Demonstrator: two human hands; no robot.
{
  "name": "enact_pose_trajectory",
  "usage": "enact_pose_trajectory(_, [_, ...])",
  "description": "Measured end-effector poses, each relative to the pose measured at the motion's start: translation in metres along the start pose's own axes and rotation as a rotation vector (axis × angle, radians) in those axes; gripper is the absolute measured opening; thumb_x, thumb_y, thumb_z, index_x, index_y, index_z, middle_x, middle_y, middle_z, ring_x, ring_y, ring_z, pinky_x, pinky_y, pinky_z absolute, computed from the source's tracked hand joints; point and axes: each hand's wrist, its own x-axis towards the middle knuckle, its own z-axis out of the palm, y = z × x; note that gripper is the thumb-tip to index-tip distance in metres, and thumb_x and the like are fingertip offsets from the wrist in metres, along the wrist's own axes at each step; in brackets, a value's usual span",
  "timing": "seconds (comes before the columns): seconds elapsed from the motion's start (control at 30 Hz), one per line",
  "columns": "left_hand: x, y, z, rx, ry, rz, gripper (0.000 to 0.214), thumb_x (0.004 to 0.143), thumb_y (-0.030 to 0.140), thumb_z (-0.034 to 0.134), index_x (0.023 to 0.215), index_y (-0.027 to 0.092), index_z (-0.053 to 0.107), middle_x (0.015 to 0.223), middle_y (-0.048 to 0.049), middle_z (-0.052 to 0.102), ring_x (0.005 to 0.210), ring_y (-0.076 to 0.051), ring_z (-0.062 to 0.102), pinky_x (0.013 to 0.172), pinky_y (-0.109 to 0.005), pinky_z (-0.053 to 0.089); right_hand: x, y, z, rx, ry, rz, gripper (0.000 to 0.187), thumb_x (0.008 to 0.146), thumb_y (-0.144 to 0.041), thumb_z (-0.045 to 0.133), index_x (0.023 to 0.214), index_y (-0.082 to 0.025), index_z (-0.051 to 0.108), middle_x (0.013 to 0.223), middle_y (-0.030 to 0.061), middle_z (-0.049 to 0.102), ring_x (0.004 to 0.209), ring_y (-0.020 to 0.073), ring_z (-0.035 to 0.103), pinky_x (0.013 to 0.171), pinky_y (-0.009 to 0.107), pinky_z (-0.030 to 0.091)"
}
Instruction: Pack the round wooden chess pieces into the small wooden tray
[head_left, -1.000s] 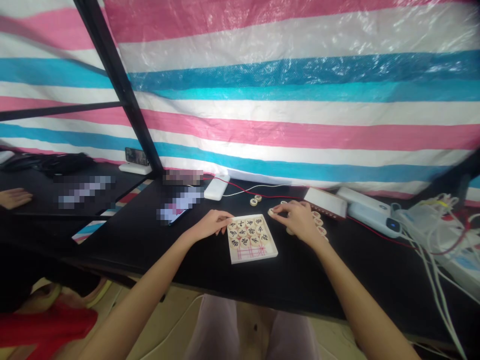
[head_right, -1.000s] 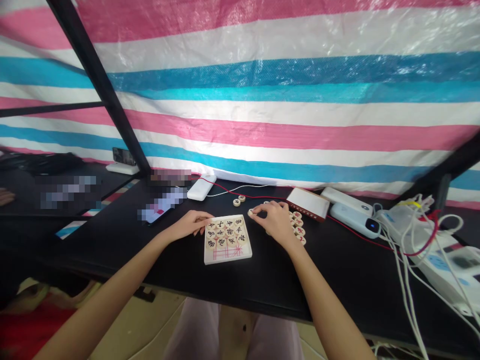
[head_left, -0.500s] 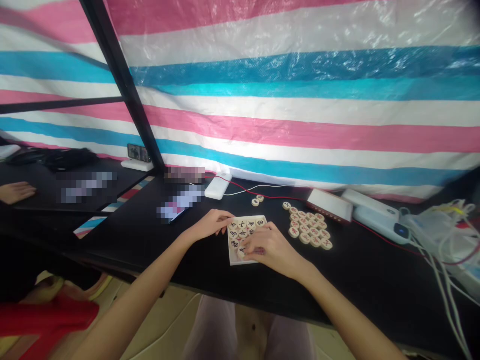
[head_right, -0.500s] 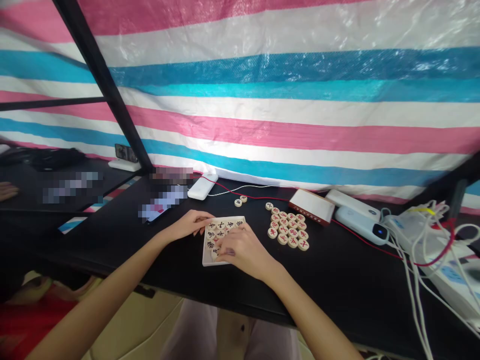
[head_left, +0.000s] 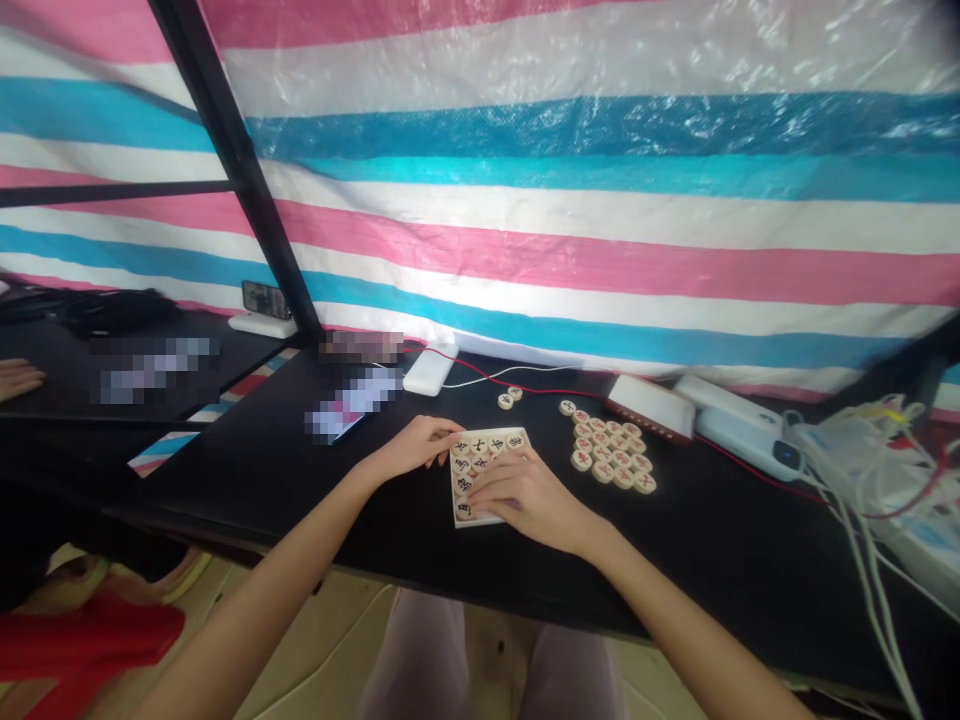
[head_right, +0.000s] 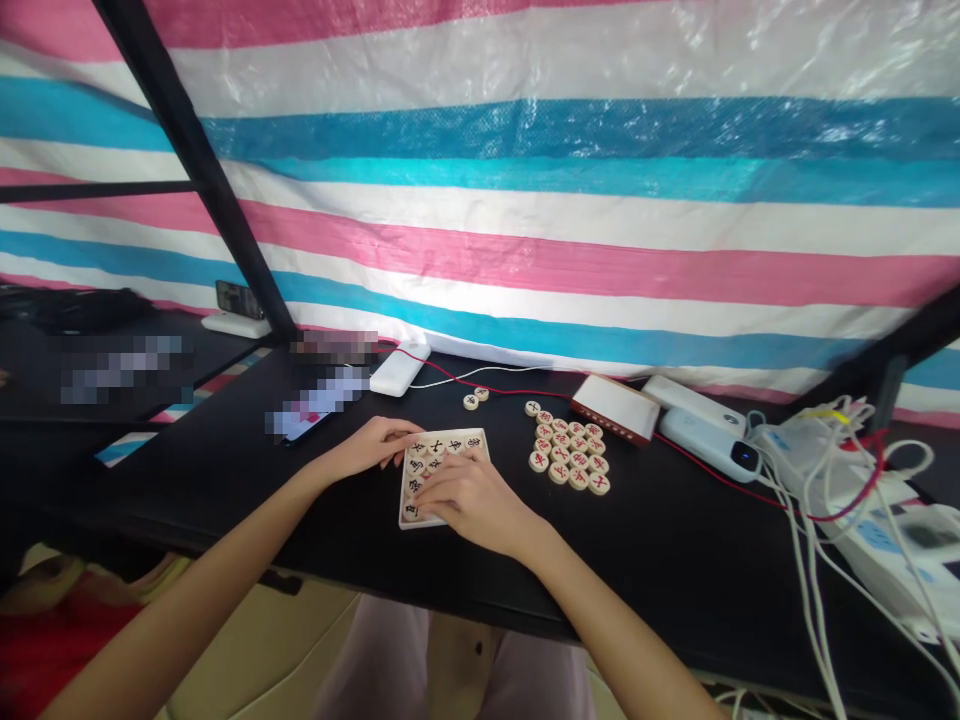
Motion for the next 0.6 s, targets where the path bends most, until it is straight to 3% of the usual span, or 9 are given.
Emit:
enact_pose_trajectory(0.1, [0.002,-0.002,0.0,-0.006,-0.002,-0.009,0.049,0.082,0.052,0.048,0.107,0.014,0.064,0.053,0.0022,0.054,0.042,-0.008,0.045,0.043,-0.021,0.036,-0.002,0.026,-0.009,-0.175,0.173,0.193,0.028,0.094,-0.027,0.041,0.107,-0.03,0.065,0.108,-0.0002,0.068,0.098,0.0172,0.056,0.081,0.035,0.031])
enact_pose_trajectory(0.2, [0.002,-0.003,0.0,-0.005,-0.008,-0.011,0.048,0.083,0.051,0.048,0.107,0.013,0.064,0.053,0.0021,0.054,0.042,-0.008,0.044,0.042,-0.02,0.036,-0.013,0.067,-0.019,-0.485,0.355,0.459,0.033,0.093,-0.024,0.04,0.121,-0.022,0.057,0.124,0.0094,0.059,0.108,0.0257,0.051,0.085,0.042,0.029])
enact_pose_trajectory(0.3, [0.002,-0.002,-0.001,0.003,-0.009,-0.003,0.048,0.083,0.051,0.047,0.106,0.012,0.064,0.053,0.0021,0.054,0.041,-0.008,0.043,0.042,-0.02,0.035,-0.029,0.101,-0.024,-0.627,0.302,0.607,0.03,0.09,-0.027,0.046,0.116,-0.02,0.059,0.121,0.0116,0.061,0.109,0.0295,0.05,0.087,0.046,0.028])
enact_pose_trajectory(0.4, [0.002,-0.001,-0.001,0.003,-0.015,-0.001,0.049,0.083,0.051,0.047,0.107,0.012,0.064,0.054,0.002,0.054,0.043,-0.008,0.044,0.043,-0.02,0.036,-0.039,0.113,-0.024,-0.662,0.219,0.61,0.021,0.088,-0.03,0.049,0.101,-0.021,0.063,0.104,0.0089,0.068,0.1,0.0276,0.054,0.09,0.047,0.026])
enact_pose_trajectory(0.6, [0.002,-0.001,-0.001,0.002,-0.01,-0.001,0.049,0.082,0.052,0.048,0.106,0.012,0.064,0.053,0.0021,0.054,0.042,-0.008,0.044,0.043,-0.02,0.036,-0.029,0.098,-0.019,-0.593,0.265,0.441,0.021,0.091,-0.032,0.046,0.085,-0.021,0.063,0.088,0.006,0.07,0.089,0.0224,0.057,0.095,0.046,0.024])
